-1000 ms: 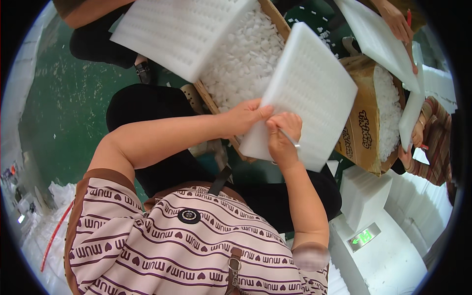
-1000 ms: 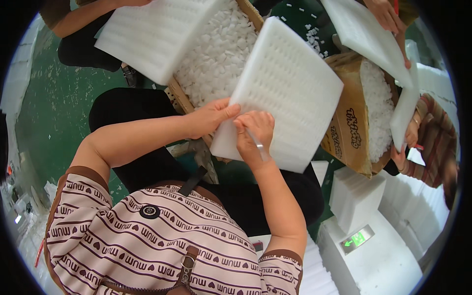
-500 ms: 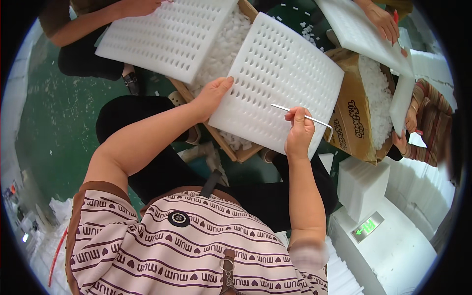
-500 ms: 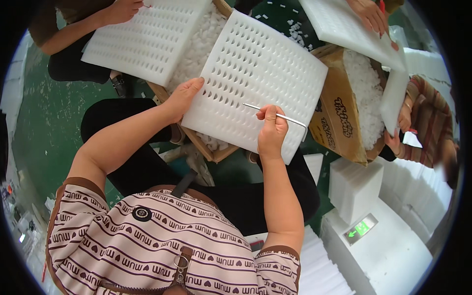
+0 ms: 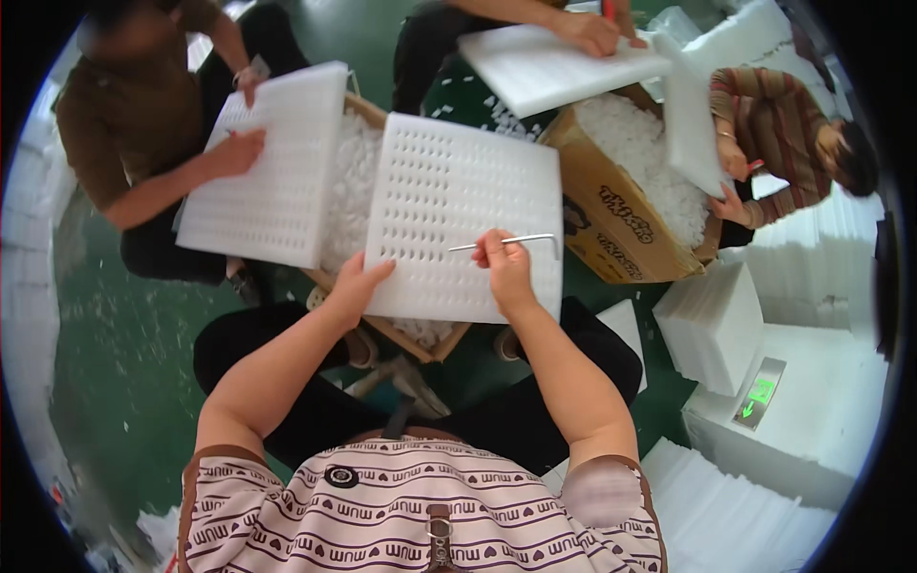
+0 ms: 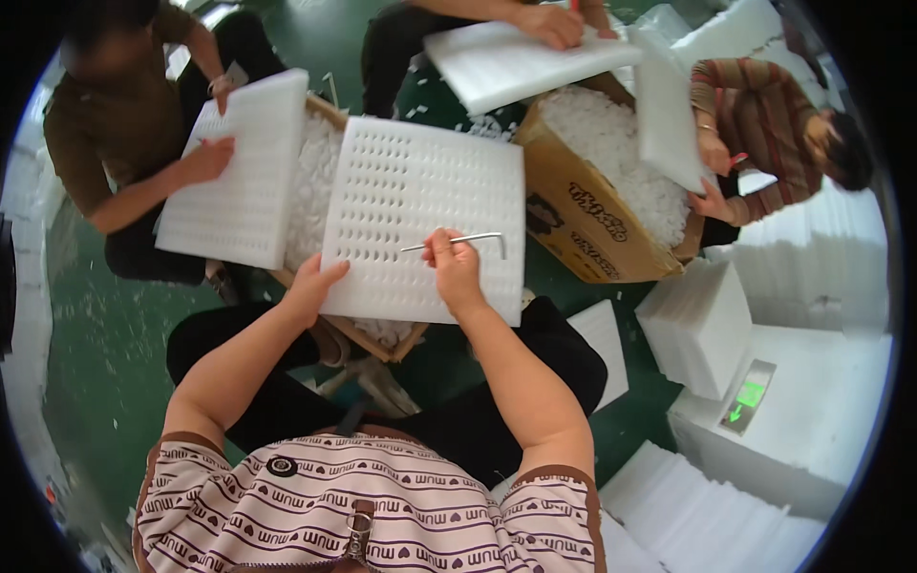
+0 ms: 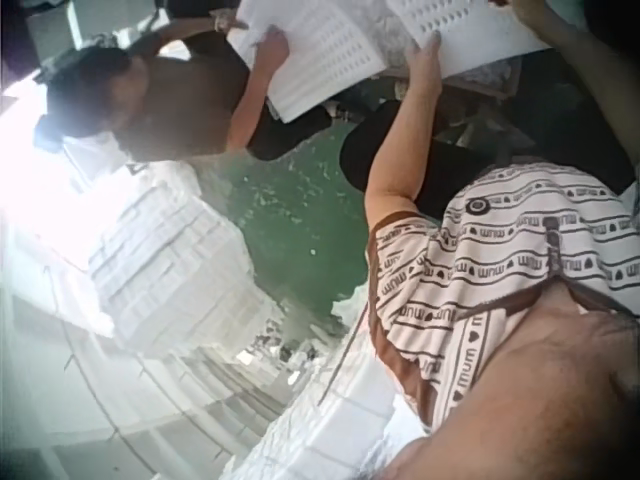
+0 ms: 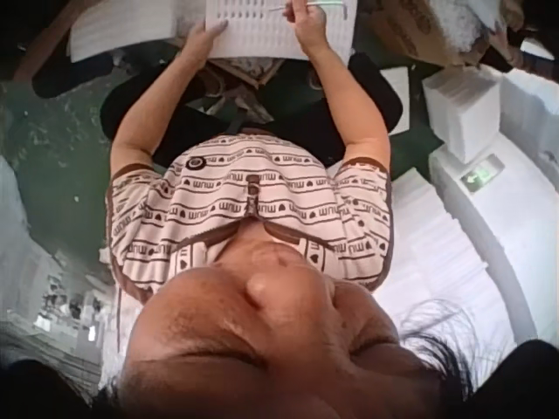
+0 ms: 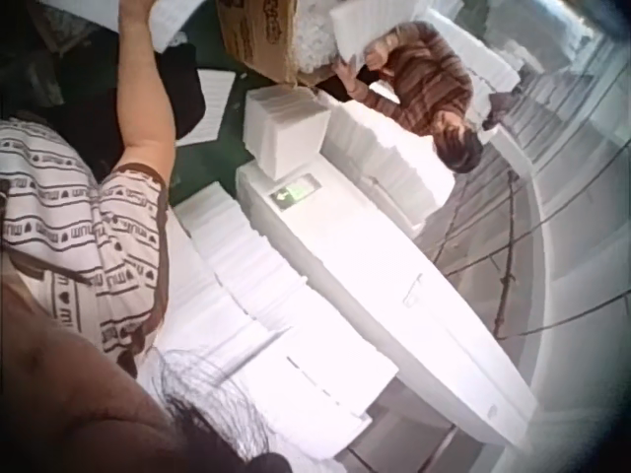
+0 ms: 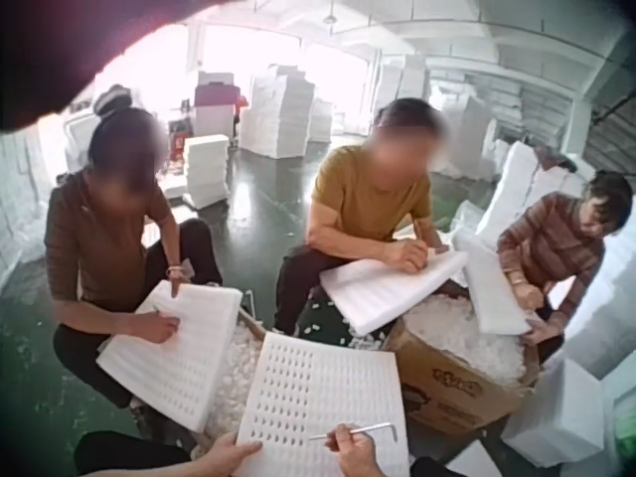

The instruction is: Use a metal hook tool to clear residue or small pieces from a perforated foam packaging tray.

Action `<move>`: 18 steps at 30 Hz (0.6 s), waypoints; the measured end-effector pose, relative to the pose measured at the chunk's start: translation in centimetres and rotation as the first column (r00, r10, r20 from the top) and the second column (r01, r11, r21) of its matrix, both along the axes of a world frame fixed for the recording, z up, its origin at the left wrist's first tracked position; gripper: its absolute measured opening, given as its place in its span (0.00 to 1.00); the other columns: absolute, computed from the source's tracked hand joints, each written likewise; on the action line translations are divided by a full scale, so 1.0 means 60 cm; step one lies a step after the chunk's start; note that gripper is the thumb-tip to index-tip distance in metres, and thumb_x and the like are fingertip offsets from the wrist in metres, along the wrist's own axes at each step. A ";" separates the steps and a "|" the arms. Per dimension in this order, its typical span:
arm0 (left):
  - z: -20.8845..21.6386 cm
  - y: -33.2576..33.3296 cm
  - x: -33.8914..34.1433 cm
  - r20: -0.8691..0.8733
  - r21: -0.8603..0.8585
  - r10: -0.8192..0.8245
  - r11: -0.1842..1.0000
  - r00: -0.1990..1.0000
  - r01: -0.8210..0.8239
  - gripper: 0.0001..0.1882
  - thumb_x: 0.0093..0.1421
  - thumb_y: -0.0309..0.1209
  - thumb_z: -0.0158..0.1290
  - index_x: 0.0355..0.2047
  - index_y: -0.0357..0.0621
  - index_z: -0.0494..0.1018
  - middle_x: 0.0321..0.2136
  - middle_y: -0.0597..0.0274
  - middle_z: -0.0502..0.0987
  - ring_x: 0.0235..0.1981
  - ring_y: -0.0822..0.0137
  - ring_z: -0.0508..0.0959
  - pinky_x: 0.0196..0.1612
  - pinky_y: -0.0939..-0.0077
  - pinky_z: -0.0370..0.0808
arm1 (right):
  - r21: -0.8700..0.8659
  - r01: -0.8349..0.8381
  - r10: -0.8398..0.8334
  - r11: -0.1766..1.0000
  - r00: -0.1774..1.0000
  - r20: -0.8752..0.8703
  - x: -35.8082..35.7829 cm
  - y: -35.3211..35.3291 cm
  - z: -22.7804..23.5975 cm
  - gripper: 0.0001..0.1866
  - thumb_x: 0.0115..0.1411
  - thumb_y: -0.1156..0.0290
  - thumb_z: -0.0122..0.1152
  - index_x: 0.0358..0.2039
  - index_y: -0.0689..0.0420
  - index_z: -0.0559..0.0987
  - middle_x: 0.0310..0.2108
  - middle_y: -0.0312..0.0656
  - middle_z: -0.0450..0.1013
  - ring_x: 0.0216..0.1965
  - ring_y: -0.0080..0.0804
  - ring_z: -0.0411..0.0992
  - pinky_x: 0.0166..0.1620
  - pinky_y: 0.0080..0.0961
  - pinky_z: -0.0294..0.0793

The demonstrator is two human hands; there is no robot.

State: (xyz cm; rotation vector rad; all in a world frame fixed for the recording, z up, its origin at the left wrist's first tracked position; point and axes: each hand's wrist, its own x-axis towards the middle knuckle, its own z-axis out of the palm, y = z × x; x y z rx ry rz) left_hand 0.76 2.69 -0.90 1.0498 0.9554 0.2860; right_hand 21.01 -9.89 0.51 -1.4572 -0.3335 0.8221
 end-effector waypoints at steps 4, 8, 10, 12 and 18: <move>0.016 0.000 -0.005 0.004 0.016 0.087 0.996 0.996 -0.087 0.27 0.59 0.30 0.54 0.55 0.30 0.62 0.41 0.48 0.75 0.37 0.63 0.77 0.40 0.75 0.76 | 0.055 -0.074 0.071 0.996 0.996 0.063 -0.012 0.007 0.006 0.11 0.66 0.67 0.51 0.30 0.60 0.75 0.25 0.36 0.71 0.26 0.19 0.68 0.31 0.14 0.68; -0.018 0.019 -0.020 -0.179 0.219 0.119 0.973 0.977 -0.079 0.33 0.57 0.32 0.57 0.58 0.30 0.58 0.45 0.43 0.72 0.39 0.62 0.77 0.40 0.74 0.76 | 0.078 -0.085 0.073 0.993 0.988 0.139 -0.019 0.011 -0.008 0.11 0.65 0.66 0.51 0.30 0.60 0.75 0.24 0.35 0.71 0.25 0.20 0.67 0.32 0.14 0.68; -0.039 0.017 -0.031 -0.234 0.247 0.083 0.969 0.969 -0.023 0.35 0.56 0.32 0.58 0.59 0.30 0.56 0.46 0.41 0.71 0.39 0.61 0.77 0.40 0.74 0.76 | 0.058 -0.076 0.064 0.995 0.982 0.180 -0.019 0.000 -0.020 0.12 0.65 0.66 0.52 0.30 0.60 0.75 0.24 0.35 0.71 0.25 0.20 0.67 0.32 0.14 0.68; -0.030 0.018 -0.029 -0.240 0.259 -0.034 0.961 0.970 0.098 0.30 0.57 0.29 0.56 0.58 0.32 0.60 0.45 0.45 0.73 0.39 0.63 0.77 0.41 0.75 0.76 | 0.007 -0.115 0.111 0.993 0.973 0.202 -0.014 -0.006 -0.023 0.13 0.65 0.65 0.51 0.30 0.61 0.75 0.23 0.35 0.71 0.25 0.21 0.67 0.31 0.14 0.66; -0.003 0.062 -0.018 0.069 0.062 -0.104 0.993 0.992 0.100 0.25 0.58 0.24 0.51 0.57 0.35 0.64 0.44 0.51 0.76 0.38 0.66 0.77 0.41 0.77 0.75 | 0.033 -0.083 0.075 0.996 0.980 0.184 -0.010 -0.022 -0.031 0.13 0.66 0.64 0.51 0.30 0.60 0.75 0.22 0.34 0.70 0.25 0.20 0.66 0.31 0.15 0.65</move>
